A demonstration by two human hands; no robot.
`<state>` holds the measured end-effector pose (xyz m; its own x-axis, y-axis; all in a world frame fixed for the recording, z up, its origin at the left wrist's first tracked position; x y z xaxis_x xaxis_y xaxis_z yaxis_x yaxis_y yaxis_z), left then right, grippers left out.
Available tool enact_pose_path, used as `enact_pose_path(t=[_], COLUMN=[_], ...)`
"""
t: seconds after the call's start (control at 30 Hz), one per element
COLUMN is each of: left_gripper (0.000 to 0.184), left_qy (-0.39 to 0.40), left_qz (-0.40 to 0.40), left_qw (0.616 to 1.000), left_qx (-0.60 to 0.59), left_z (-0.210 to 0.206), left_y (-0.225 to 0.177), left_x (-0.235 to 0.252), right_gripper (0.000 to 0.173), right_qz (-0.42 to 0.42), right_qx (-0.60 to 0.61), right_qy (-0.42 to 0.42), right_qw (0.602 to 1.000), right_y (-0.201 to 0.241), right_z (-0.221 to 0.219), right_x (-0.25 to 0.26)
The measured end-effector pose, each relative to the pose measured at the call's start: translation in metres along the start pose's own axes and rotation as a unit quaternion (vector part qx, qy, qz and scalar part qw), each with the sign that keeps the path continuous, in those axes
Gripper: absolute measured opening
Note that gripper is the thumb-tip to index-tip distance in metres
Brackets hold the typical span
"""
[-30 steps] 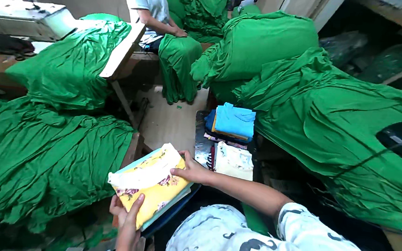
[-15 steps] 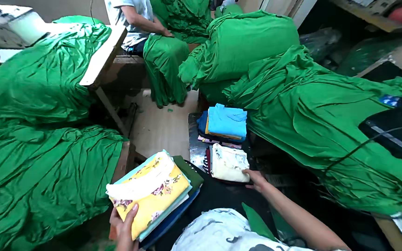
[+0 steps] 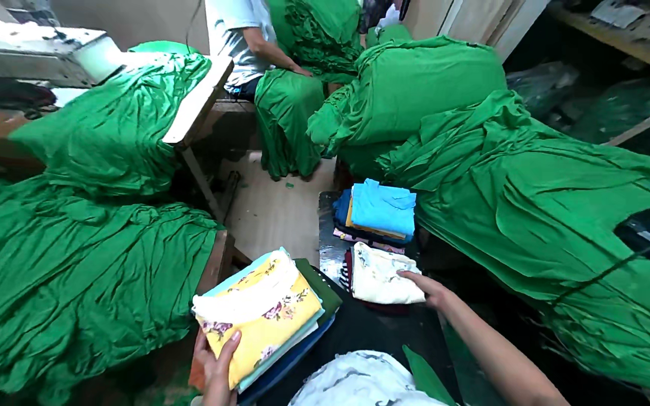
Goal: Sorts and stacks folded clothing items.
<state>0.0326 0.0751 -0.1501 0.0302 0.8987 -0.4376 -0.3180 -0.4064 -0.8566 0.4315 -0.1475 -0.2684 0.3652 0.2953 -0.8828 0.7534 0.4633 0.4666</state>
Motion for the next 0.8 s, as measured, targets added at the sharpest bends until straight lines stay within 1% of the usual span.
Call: enact_pose_path(t=[0.1,0.2,0.23,0.33,0.37,0.43,0.5,0.53,0.57,0.6,0.63,0.67,0.7,0.73,0.77,0.8], left_gripper=[0.091,0.093,0.095,0.099,0.098,0.098,0.101,0.103,0.103,0.101,0.096,0.084,0.068,0.061,0.059,0.058], left_qy=[0.001,0.004,0.006,0.006,0.006,0.006,0.008,0.007,0.001,-0.006,-0.007,0.0,0.008,0.006,0.002,0.004], left_qz=[0.003,0.005,0.007,0.011,0.011,0.011,0.014,0.014,0.012,0.006,-0.002,-0.016,-0.029,-0.036,-0.041,-0.046], left_qw=[1.0,1.0,1.0,0.999,1.0,1.0,0.999,0.999,0.999,0.999,0.999,0.999,0.999,0.998,0.997,0.995], left_qx=[-0.001,-0.022,-0.029,-0.03,-0.029,-0.029,-0.031,-0.031,-0.032,-0.034,-0.039,-0.043,-0.044,-0.055,-0.067,-0.083], left_z=[0.001,0.001,0.001,-0.001,-0.001,-0.001,-0.001,-0.001,-0.001,-0.001,0.0,0.002,0.004,0.006,0.006,0.006], left_y=[0.002,0.005,0.007,0.008,0.008,0.009,0.008,0.007,0.007,0.007,0.011,0.019,0.026,0.031,0.032,0.028], left_x=[-0.001,0.001,0.002,0.003,0.004,0.004,0.002,0.001,0.001,0.001,0.001,0.001,0.002,0.002,0.001,0.0], right_gripper=[0.034,0.026,0.024,0.019,0.017,0.013,0.017,0.019,0.018,0.015,0.013,0.015,0.021,0.031,0.039,0.044], right_qz=[0.09,0.165,0.19,0.254,0.268,0.283,0.277,0.263,0.244,0.219,0.195,0.17,0.146,0.126,0.113,0.111], right_qx=[0.058,0.1,0.103,0.11,0.127,0.167,0.18,0.177,0.163,0.137,0.094,0.039,-0.017,-0.059,-0.077,-0.081], right_qy=[0.026,0.056,0.079,0.184,0.23,0.336,0.425,0.447,0.456,0.454,0.439,0.414,0.391,0.387,0.387,0.386], right_qw=[0.994,0.98,0.973,0.943,0.927,0.883,0.843,0.837,0.84,0.853,0.872,0.894,0.909,0.912,0.912,0.912], right_y=[0.02,0.052,0.063,0.09,0.097,0.106,0.107,0.103,0.097,0.087,0.075,0.061,0.047,0.034,0.024,0.02], right_z=[-0.014,-0.042,-0.054,-0.09,-0.102,-0.13,-0.161,-0.176,-0.189,-0.202,-0.214,-0.225,-0.234,-0.241,-0.245,-0.246], right_x=[-0.026,-0.071,-0.089,-0.142,-0.156,-0.18,-0.2,-0.207,-0.21,-0.211,-0.207,-0.199,-0.185,-0.169,-0.156,-0.15])
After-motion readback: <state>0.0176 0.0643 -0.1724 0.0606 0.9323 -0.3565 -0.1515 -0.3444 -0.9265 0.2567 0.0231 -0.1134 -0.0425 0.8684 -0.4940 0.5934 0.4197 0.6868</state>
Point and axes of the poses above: each hand's wrist, its own x-axis towards the middle knuckle, its own z-axis out of the back of the hand, y = z × x, the point moved 4 cm from there along x, towards the middle knuckle, and after that the axes turned 10 degrees about x, right-handed, at the moved point
